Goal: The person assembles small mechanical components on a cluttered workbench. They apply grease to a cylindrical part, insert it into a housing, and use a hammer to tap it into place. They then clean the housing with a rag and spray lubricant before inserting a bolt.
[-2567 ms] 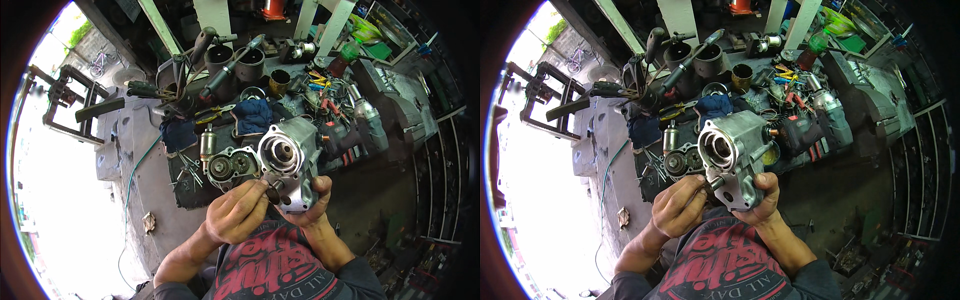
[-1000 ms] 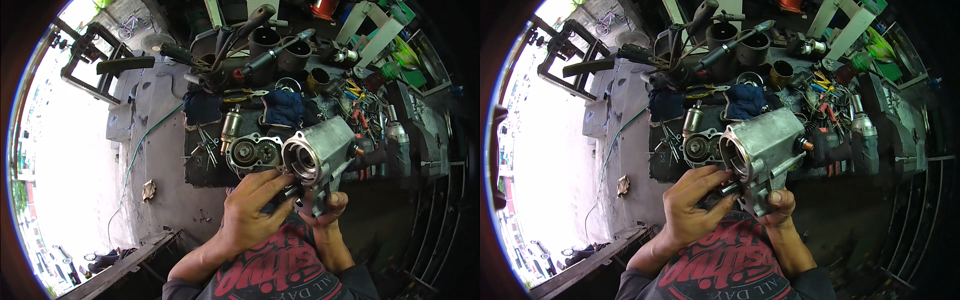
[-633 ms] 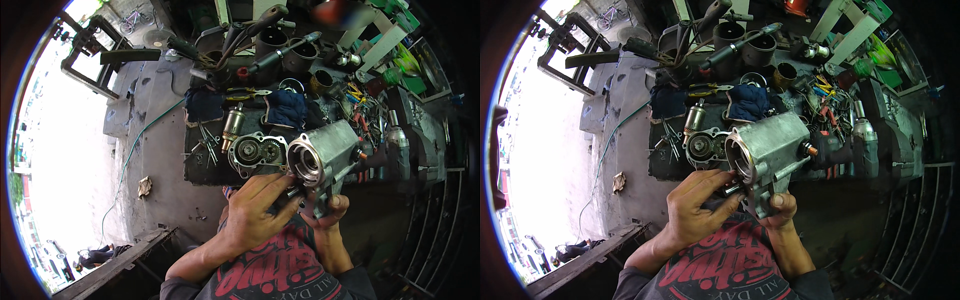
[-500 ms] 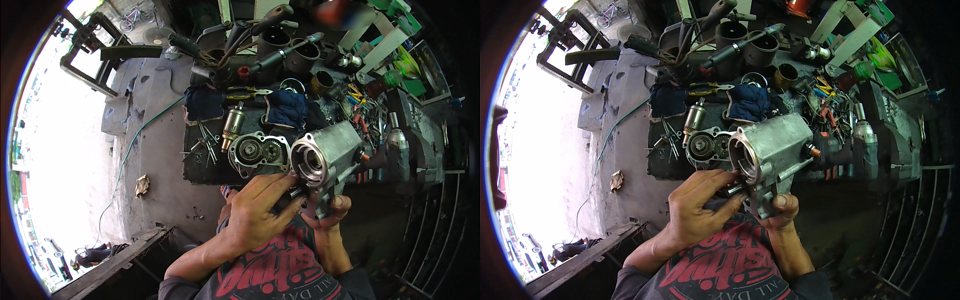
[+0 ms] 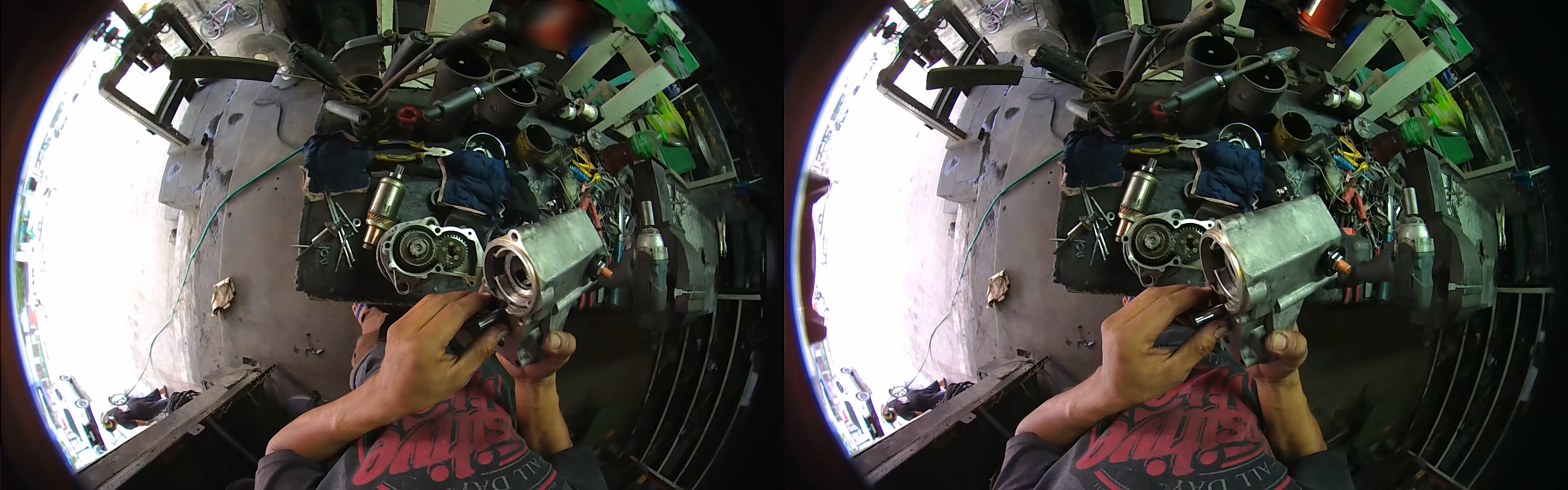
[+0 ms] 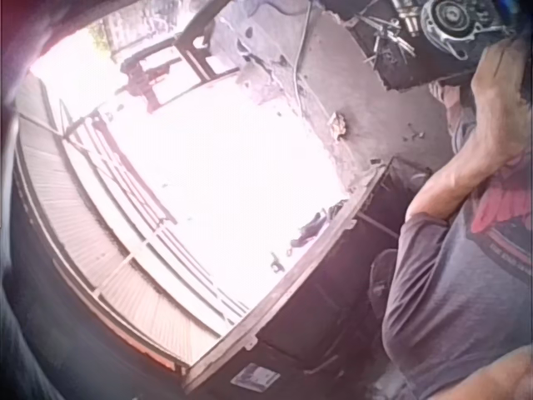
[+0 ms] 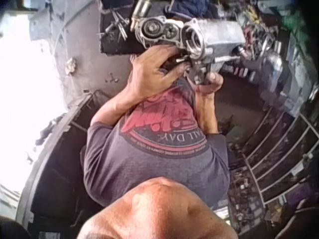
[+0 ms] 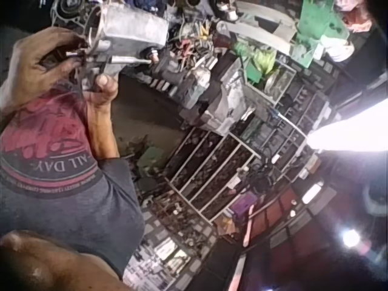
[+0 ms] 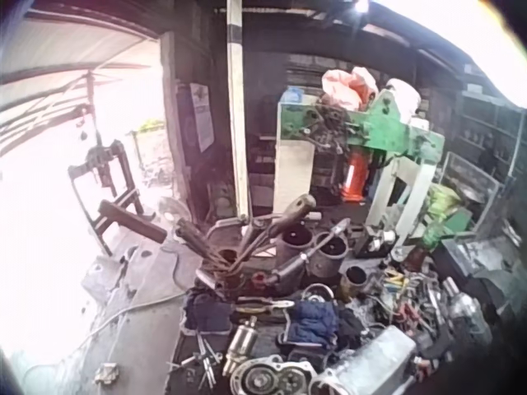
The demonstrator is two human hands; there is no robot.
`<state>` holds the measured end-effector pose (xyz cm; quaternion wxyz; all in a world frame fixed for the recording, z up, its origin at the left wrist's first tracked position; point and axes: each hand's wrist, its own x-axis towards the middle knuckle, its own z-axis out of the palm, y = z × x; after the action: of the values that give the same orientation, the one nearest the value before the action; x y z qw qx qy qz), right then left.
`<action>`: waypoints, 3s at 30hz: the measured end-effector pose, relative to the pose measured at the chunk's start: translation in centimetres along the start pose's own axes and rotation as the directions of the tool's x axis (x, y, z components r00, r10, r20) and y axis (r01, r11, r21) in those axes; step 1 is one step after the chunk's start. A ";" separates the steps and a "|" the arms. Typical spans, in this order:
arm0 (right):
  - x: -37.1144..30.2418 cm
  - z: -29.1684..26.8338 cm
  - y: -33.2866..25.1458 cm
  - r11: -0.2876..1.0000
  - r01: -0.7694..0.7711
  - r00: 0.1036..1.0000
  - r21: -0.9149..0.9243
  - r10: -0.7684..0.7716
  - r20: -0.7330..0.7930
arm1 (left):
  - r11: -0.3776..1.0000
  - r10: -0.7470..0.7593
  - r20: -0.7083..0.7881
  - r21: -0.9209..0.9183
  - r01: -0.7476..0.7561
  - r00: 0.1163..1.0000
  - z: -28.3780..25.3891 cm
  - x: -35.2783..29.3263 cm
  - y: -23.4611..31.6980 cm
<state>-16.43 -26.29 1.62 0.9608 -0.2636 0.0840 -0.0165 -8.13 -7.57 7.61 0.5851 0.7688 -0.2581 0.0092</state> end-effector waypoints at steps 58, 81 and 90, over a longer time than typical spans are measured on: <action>0.5 -0.2 0.1 0.993 0.018 0.995 -0.114 -0.029 -0.095 | 0.976 -0.104 0.162 -0.172 0.132 0.981 -1.5 0.9 -1.4; 1.4 0.5 0.2 0.996 0.000 0.995 -0.090 -0.009 -0.101 | 0.865 -0.382 0.049 -0.332 0.376 0.923 0.5 -0.3 -1.0; 1.6 0.7 0.4 0.995 0.000 0.995 -0.098 -0.010 -0.095 | 0.799 -0.460 0.096 -0.387 0.459 0.882 0.2 -0.4 -1.0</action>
<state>-14.72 -25.76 1.74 0.9416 -0.3094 0.1299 -0.0275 -8.07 -7.45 6.49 0.7142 0.6725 -0.0596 -0.1848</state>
